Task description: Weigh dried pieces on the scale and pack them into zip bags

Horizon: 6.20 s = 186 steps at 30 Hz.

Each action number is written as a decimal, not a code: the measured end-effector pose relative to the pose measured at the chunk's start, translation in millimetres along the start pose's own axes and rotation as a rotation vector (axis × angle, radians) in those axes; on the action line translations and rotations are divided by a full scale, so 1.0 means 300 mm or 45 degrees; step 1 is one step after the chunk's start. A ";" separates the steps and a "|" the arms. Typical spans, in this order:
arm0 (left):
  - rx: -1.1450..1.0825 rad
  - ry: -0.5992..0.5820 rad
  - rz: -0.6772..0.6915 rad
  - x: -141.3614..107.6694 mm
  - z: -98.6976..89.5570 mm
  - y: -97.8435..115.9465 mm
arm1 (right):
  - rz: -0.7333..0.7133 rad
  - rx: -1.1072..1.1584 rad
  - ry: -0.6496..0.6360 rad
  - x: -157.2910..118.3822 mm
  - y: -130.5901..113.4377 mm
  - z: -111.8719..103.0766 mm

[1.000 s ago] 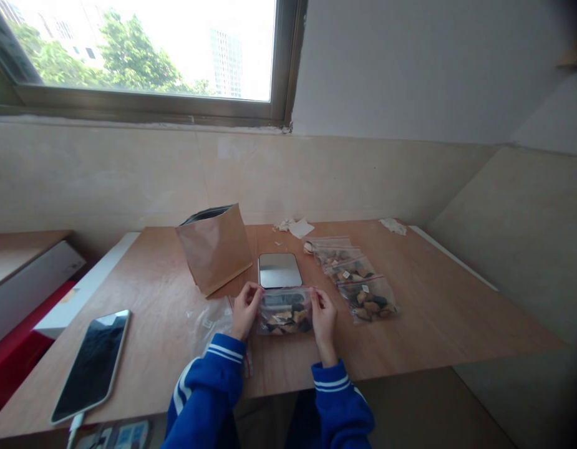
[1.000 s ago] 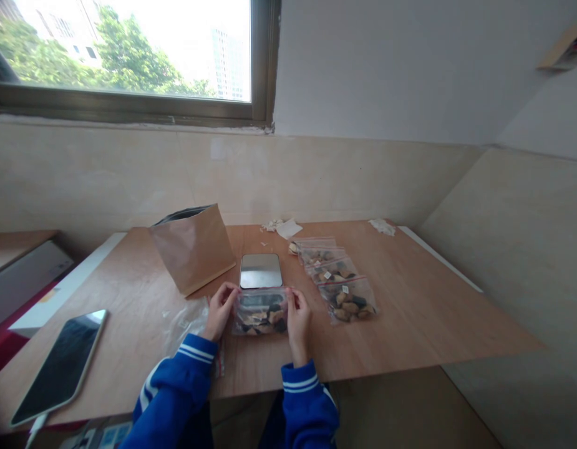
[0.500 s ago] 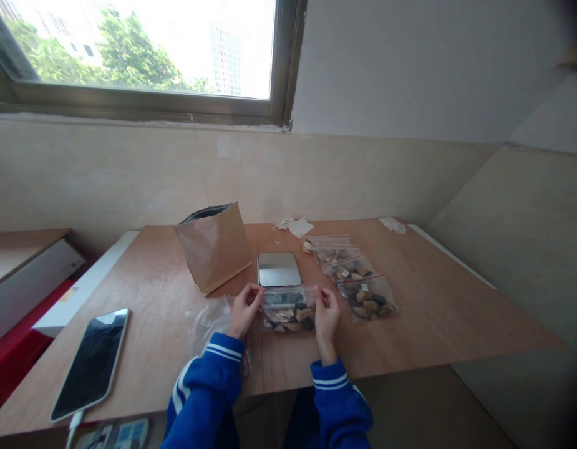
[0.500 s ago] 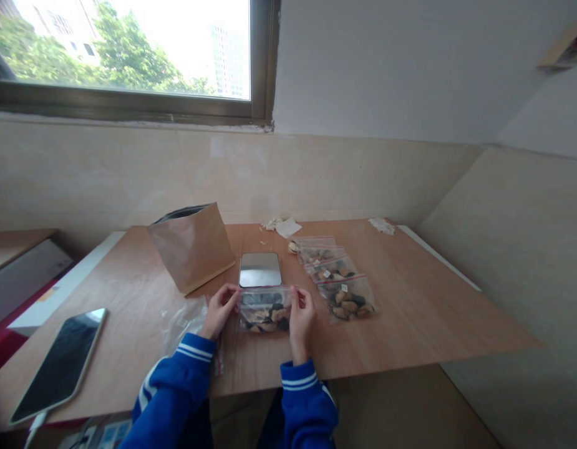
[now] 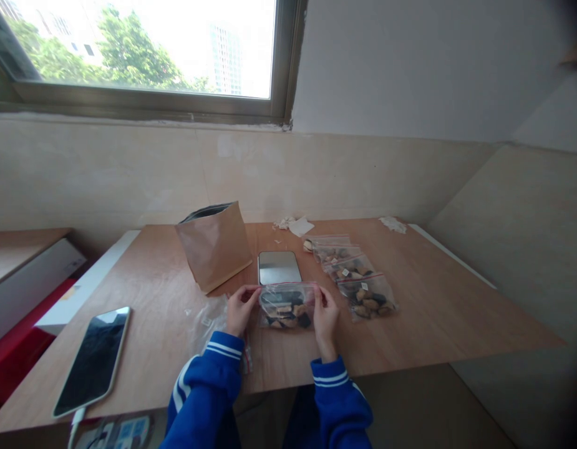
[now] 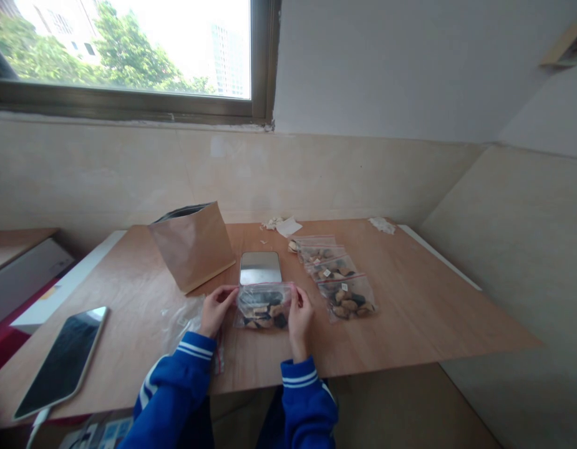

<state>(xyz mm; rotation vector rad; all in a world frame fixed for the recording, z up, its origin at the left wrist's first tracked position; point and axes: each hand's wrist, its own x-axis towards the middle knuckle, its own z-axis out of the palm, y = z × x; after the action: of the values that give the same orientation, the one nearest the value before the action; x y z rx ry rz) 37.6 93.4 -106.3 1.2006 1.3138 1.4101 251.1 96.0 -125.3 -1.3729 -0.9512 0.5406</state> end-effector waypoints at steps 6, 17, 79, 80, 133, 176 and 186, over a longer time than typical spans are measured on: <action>0.123 0.018 0.059 -0.005 -0.005 0.004 | -0.031 -0.031 0.015 -0.002 -0.010 -0.003; 0.109 0.101 0.106 -0.008 0.008 0.016 | -0.044 -0.047 0.020 -0.009 -0.023 -0.003; 0.041 -0.105 0.136 -0.023 0.000 0.065 | 0.032 0.252 -0.372 -0.029 -0.081 0.001; 0.047 -0.103 0.137 -0.023 0.000 0.066 | 0.026 0.249 -0.375 -0.029 -0.083 0.000; 0.002 -0.250 0.171 -0.039 0.025 0.087 | 0.080 0.292 -0.685 -0.061 -0.141 0.009; -0.078 -0.227 -0.039 -0.036 0.025 0.073 | -0.012 0.214 -0.425 -0.104 -0.156 0.064; -0.003 -0.104 -0.249 -0.047 0.019 0.074 | 0.145 0.239 -0.445 -0.073 -0.135 0.020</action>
<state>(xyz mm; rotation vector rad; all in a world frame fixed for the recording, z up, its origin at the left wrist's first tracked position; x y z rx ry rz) 46.5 78.5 -85.8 1.0847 1.3335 1.2106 226.3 75.2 -92.1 -1.1882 -1.0749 0.9550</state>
